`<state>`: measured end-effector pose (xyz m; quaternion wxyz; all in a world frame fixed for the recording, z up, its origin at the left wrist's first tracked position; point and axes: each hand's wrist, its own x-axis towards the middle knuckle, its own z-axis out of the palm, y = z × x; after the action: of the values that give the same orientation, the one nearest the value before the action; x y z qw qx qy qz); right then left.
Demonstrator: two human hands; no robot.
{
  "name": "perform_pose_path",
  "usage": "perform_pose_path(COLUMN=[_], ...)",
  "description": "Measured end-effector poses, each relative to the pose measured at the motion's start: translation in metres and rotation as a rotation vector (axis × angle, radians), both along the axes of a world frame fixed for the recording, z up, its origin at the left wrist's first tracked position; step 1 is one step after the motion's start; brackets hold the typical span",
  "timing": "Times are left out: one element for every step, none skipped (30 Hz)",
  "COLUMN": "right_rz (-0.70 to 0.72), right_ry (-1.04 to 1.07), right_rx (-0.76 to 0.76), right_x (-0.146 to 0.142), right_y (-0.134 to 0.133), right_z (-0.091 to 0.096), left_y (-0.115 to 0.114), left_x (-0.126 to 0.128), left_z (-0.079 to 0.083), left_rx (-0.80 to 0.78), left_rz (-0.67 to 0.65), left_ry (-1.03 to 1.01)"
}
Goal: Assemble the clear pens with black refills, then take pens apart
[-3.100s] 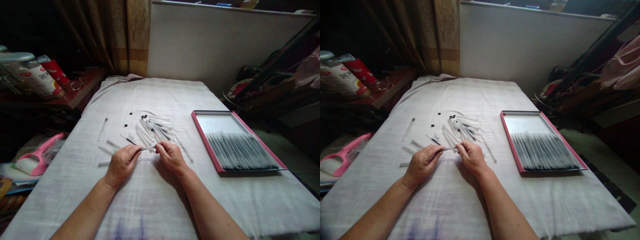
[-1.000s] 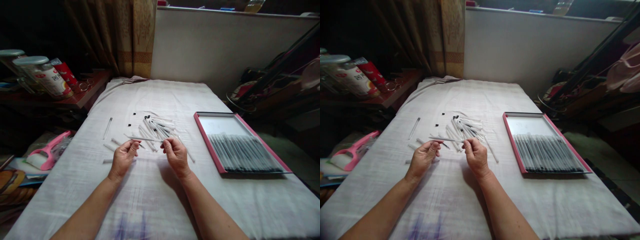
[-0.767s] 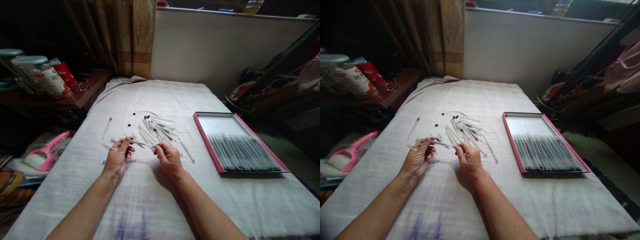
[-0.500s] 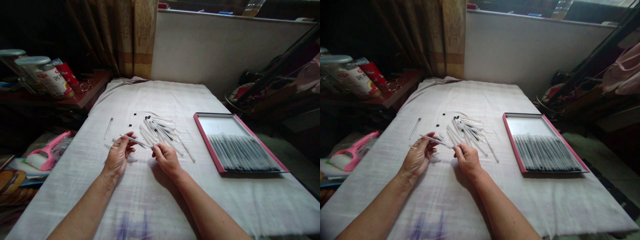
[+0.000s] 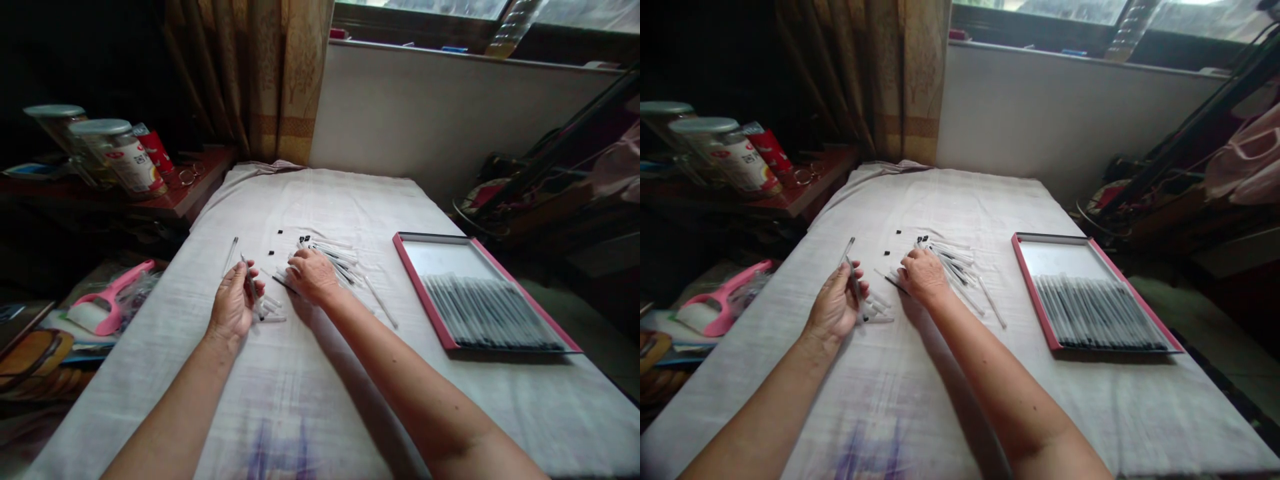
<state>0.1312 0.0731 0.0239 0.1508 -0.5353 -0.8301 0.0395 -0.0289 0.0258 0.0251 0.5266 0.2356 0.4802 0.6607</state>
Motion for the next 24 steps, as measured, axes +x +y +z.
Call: perform_pose_path(right_rz=[0.021, 0.036, 0.045, 0.052, 0.057, 0.061, 0.062, 0.056, 0.044, 0.028, 0.007, -0.015, -0.034, -0.055, -0.076, -0.098, -0.120, -0.141, -0.164, -0.189, -0.215, -0.242, -0.266, -0.284], right_ry=[-0.046, -0.084, -0.111, -0.131, -0.141, -0.145, -0.141, -0.131, -0.115, -0.094, -0.064, -0.024, 0.032, 0.110, 0.216, 0.349, 0.508, 0.680, 0.852, 1.007, 1.141, 1.248, 1.328, 1.383], right_rx=[0.008, 0.014, 0.015, 0.012, 0.008, 0.004, 0.002, 0.004, 0.006, 0.004, -0.002, -0.012, -0.023, -0.034, -0.051, -0.081, -0.131, -0.204, -0.291, -0.385, -0.471, -0.548, -0.613, -0.659], right_x=[-0.003, -0.006, -0.009, -0.012, -0.014, -0.016, -0.018, -0.018, -0.018, -0.017, -0.015, -0.011, -0.006, 0.000, 0.007, 0.015, 0.023, 0.032, 0.040, 0.047, 0.053, 0.058, 0.061, 0.063], right_y=[0.003, 0.005, 0.007, 0.007, 0.007, 0.007, 0.006, 0.005, 0.004, 0.002, 0.001, 0.000, -0.002, -0.004, -0.007, -0.010, -0.015, -0.020, -0.026, -0.033, -0.040, -0.047, -0.053, -0.058], right_z=[-0.002, -0.003, -0.004, -0.005, -0.006, -0.006, -0.006, -0.006, -0.006, -0.006, -0.006, -0.005, -0.005, -0.005, -0.004, -0.004, -0.003, -0.002, -0.002, -0.001, -0.001, -0.002, -0.002, -0.003], left_y=[-0.001, -0.002, -0.003, -0.004, -0.004, -0.005, -0.005, -0.004, -0.004, -0.004, -0.004, -0.004, -0.004, -0.004, -0.005, -0.006, -0.008, -0.010, -0.013, -0.015, -0.018, -0.021, -0.023, -0.025], left_x=[0.000, 0.000, 0.000, 0.000, 0.000, 0.000, -0.001, -0.001, -0.001, -0.001, -0.001, -0.001, -0.001, -0.001, 0.000, 0.000, 0.002, 0.003, 0.005, 0.007, 0.010, 0.012, 0.014, 0.017], left_z=[0.000, 0.001, 0.001, 0.001, 0.002, 0.002, 0.002, 0.001, 0.001, 0.001, 0.001, 0.001, 0.001, 0.001, 0.001, 0.000, 0.000, -0.001, -0.002, -0.004, -0.005, -0.006, -0.007, -0.008], left_rx=[-0.001, -0.004, -0.009, -0.014, -0.023, -0.034, -0.045, -0.053, -0.056, -0.056, -0.051, -0.045, -0.040, -0.038, -0.036, -0.034, -0.028, -0.020, -0.007, 0.013, 0.040, 0.073, 0.110, 0.149], left_rz=[-0.026, -0.054, -0.080, -0.104, -0.126, -0.148, -0.169, -0.191, -0.212, -0.233, -0.251, -0.269, -0.288, -0.310, -0.331, -0.352, -0.374, -0.402, -0.439, -0.485, -0.536, -0.588, -0.626, -0.649], left_ry=[0.000, -0.007, -0.012, -0.003, 0.012, 0.027, 0.041, 0.054, 0.063, 0.071, 0.076, 0.080, 0.085, 0.091, 0.105, 0.129, 0.168, 0.219, 0.281, 0.356, 0.443, 0.537, 0.635, 0.730])
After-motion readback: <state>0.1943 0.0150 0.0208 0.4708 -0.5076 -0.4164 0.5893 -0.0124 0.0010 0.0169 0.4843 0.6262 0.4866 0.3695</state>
